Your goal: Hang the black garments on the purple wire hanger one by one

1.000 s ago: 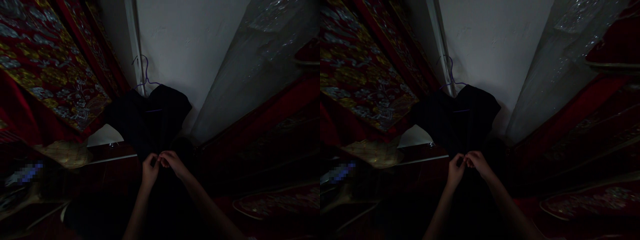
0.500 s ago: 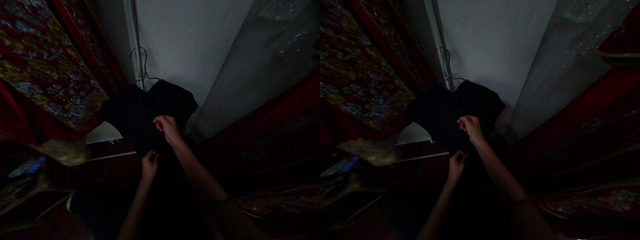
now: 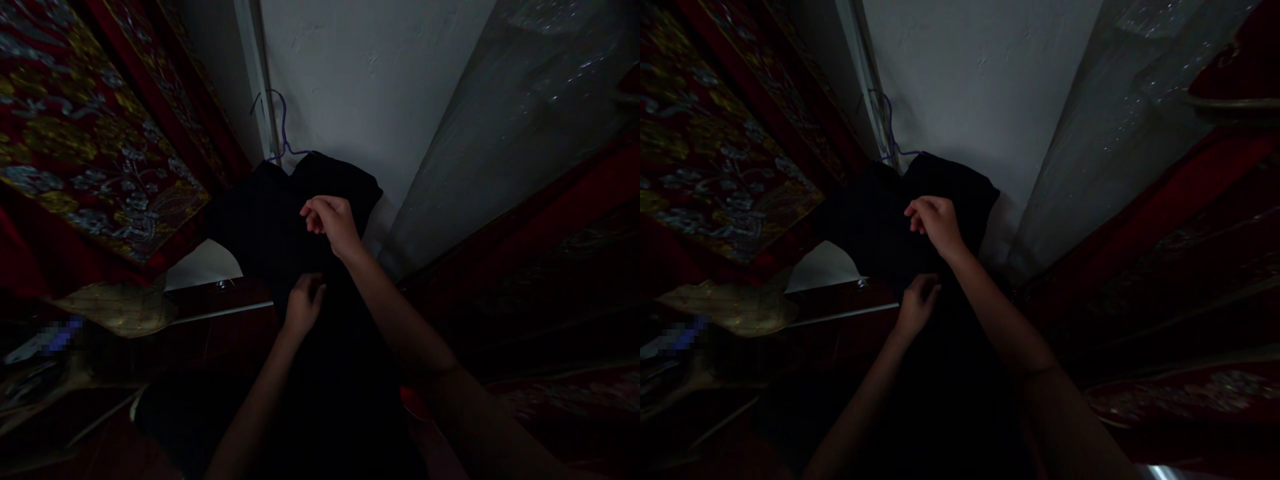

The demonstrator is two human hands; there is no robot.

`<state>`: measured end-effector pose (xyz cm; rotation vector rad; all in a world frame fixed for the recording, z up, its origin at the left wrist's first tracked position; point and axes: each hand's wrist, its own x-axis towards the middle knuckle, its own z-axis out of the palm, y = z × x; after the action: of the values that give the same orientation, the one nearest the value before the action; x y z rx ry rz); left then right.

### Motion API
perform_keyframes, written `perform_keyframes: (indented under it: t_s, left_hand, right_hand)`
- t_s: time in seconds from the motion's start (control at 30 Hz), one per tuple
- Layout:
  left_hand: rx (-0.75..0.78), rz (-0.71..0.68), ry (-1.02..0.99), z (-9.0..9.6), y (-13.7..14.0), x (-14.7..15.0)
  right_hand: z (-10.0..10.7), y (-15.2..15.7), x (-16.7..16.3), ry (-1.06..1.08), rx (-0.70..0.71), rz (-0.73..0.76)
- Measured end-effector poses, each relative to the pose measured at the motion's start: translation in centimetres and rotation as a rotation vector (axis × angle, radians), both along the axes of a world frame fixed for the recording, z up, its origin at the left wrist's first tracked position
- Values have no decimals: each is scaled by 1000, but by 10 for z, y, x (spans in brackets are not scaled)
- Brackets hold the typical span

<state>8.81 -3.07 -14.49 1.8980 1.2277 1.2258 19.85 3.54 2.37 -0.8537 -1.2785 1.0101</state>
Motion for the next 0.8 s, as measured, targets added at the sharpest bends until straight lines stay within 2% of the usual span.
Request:
perform_keyframes:
  t_s: [0.2,0.27,0.33,0.43,0.53,0.67,0.8]
  left_hand:
    - [527,170,-145,119,32,-19]
    - [621,141,-62,150,42,-25]
    - [682,121,49,170,48,-29]
    - [777,153,157,182,51,-30]
    - [835,186,187,183,51,-28]
    - [816,246,201,181,56,-27]
    - [799,284,200,178,60,-29]
  right_hand:
    - [4,-12,5,-83,89,40]
    - [10,-15,5,-105,132,38]
    - [14,-17,5,-120,170,20]
    - [17,-16,4,-149,202,-32]
    - [12,-12,-1,-170,212,-109]
    - [0,-6,-12,-141,149,-195]
    - [-9,-5,-17,-101,66,-180]
